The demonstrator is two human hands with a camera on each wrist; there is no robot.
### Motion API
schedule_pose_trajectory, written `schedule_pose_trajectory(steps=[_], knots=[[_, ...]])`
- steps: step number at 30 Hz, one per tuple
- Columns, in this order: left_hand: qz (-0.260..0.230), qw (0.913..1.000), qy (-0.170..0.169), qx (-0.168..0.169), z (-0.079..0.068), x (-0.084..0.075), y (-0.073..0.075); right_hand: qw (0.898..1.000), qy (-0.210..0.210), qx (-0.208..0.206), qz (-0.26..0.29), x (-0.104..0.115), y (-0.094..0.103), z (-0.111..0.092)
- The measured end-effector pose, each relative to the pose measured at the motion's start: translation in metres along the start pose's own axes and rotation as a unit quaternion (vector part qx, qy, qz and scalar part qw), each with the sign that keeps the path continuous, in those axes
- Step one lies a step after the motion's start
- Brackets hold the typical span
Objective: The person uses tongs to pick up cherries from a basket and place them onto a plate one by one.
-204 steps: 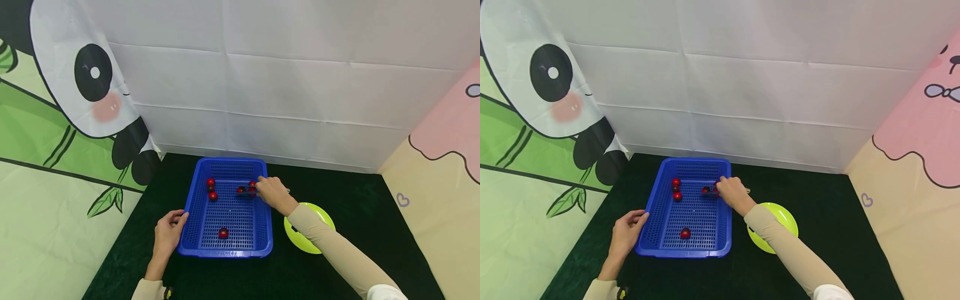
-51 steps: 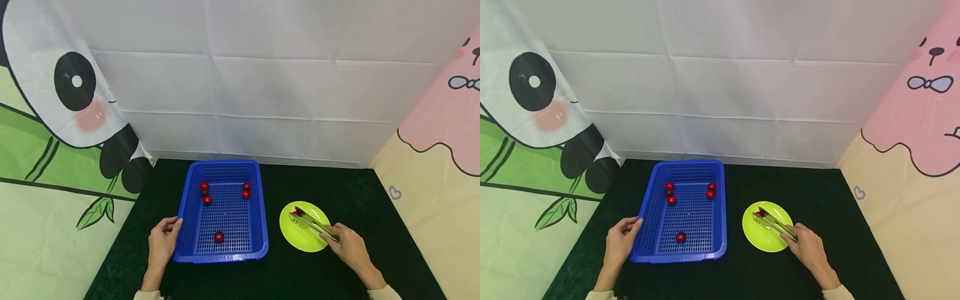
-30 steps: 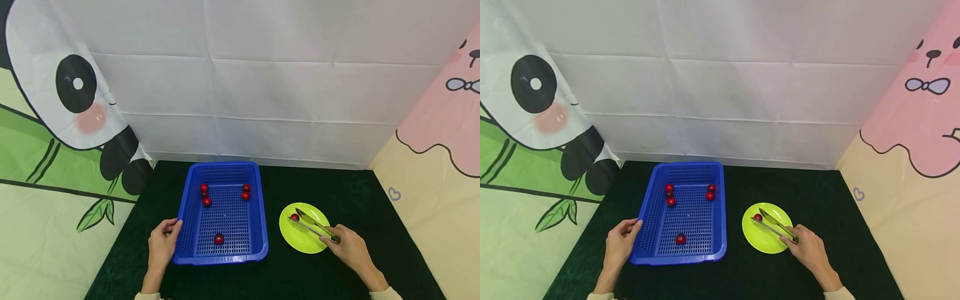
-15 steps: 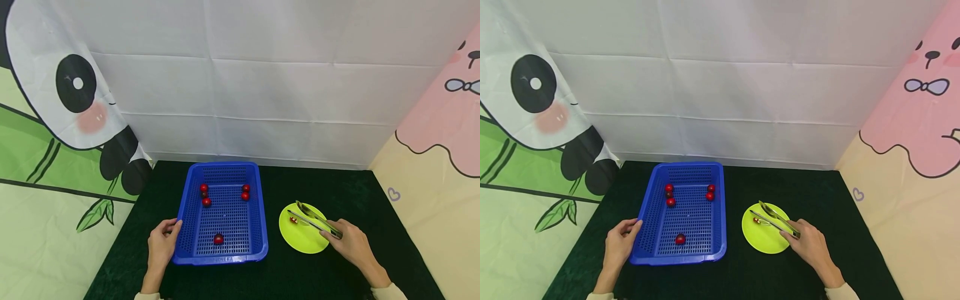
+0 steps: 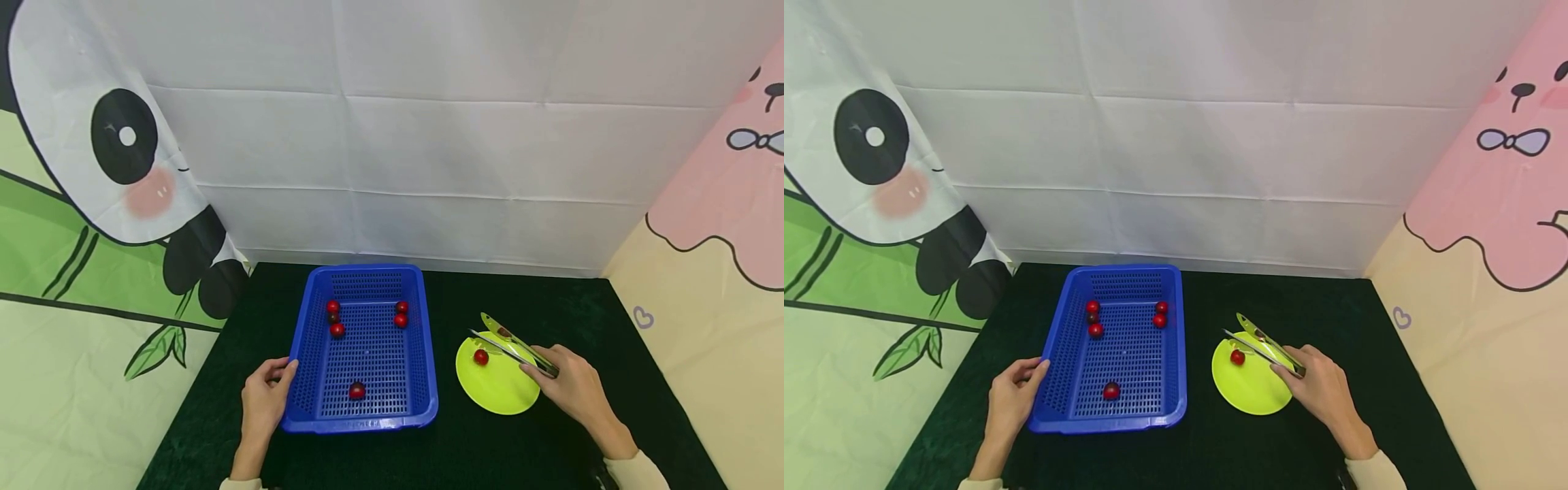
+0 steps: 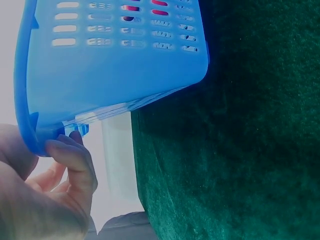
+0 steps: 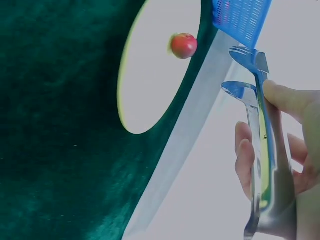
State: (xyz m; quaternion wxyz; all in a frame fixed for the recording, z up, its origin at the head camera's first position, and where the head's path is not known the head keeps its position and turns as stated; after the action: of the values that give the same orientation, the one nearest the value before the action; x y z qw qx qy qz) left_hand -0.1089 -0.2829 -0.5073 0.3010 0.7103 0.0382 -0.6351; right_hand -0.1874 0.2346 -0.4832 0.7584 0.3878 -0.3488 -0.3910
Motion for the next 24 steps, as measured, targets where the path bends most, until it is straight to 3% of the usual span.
schedule_pose_trajectory(steps=[10, 24], knots=[[0.001, 1.0000, 0.006, 0.000, 0.000, 0.000, 0.000, 0.999, 0.018, -0.028, 0.006, 0.009, 0.008, 0.019], [-0.001, 1.0000, 0.008, 0.001, 0.000, 0.000, 0.000, 0.998, 0.044, -0.033, 0.025, 0.034, 0.010, 0.045]])
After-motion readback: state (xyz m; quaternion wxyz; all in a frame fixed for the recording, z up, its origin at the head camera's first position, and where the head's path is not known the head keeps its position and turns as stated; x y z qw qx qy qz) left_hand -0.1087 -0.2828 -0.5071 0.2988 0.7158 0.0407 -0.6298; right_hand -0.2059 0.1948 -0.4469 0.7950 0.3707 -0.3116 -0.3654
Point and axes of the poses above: each hand's wrist, its own z-axis towards the middle knuckle, its own y-axis out of the back of the hand, x = y × z, the point moved 4 cm from there along z, towards the middle knuckle, and after that the axes turned 11 degrees about -z, right-handed, at the moved point
